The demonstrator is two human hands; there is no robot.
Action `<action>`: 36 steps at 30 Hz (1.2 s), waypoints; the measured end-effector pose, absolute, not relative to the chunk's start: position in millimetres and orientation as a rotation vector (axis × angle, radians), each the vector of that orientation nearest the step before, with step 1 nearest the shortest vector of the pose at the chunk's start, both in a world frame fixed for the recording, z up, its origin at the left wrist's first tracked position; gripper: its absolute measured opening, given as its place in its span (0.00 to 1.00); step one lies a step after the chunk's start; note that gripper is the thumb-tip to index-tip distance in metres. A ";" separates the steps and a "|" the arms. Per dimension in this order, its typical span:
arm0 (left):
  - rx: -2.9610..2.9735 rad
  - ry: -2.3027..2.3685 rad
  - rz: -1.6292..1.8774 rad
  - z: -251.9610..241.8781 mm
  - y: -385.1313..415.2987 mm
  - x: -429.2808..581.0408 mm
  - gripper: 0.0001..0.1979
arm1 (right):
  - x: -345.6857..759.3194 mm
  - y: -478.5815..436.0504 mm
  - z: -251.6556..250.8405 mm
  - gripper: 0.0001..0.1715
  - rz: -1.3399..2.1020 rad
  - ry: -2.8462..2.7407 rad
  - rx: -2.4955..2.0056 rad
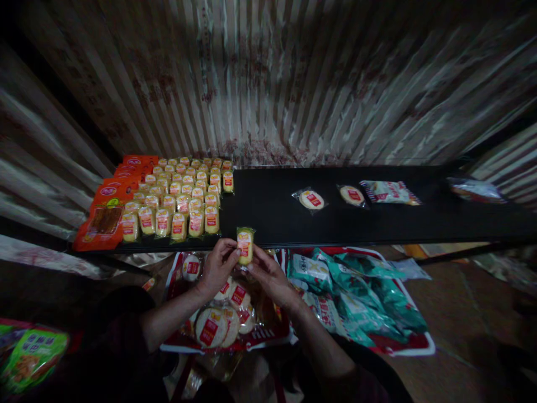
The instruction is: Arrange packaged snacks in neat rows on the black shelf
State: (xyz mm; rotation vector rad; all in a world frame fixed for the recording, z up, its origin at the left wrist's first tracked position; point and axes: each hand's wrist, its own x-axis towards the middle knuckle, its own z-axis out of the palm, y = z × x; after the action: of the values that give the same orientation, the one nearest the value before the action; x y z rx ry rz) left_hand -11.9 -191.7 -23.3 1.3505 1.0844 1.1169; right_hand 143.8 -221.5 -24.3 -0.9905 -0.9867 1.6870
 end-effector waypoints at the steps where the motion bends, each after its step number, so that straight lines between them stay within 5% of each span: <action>1: 1.366 1.099 1.114 -24.4 -191.5 -11.3 0.06 | 144.6 -221.2 -24.3 0.36 1.668 -0.989 -0.992; 8: 1.466 1.229 1.164 -28.6 -190.2 -9.0 0.08 | 151.4 -221.5 -30.9 0.29 1.590 -0.898 -1.048; 36: 1.370 0.941 0.950 -24.8 -195.8 -8.1 0.14 | 145.4 -222.2 -40.4 0.34 1.109 -1.302 -1.344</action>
State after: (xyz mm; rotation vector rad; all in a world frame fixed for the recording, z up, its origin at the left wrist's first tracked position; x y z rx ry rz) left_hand -8.1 -195.8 -24.8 1.3699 0.9415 0.9498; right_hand 145.4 -222.2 -40.4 -1.3444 -1.3018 1.1090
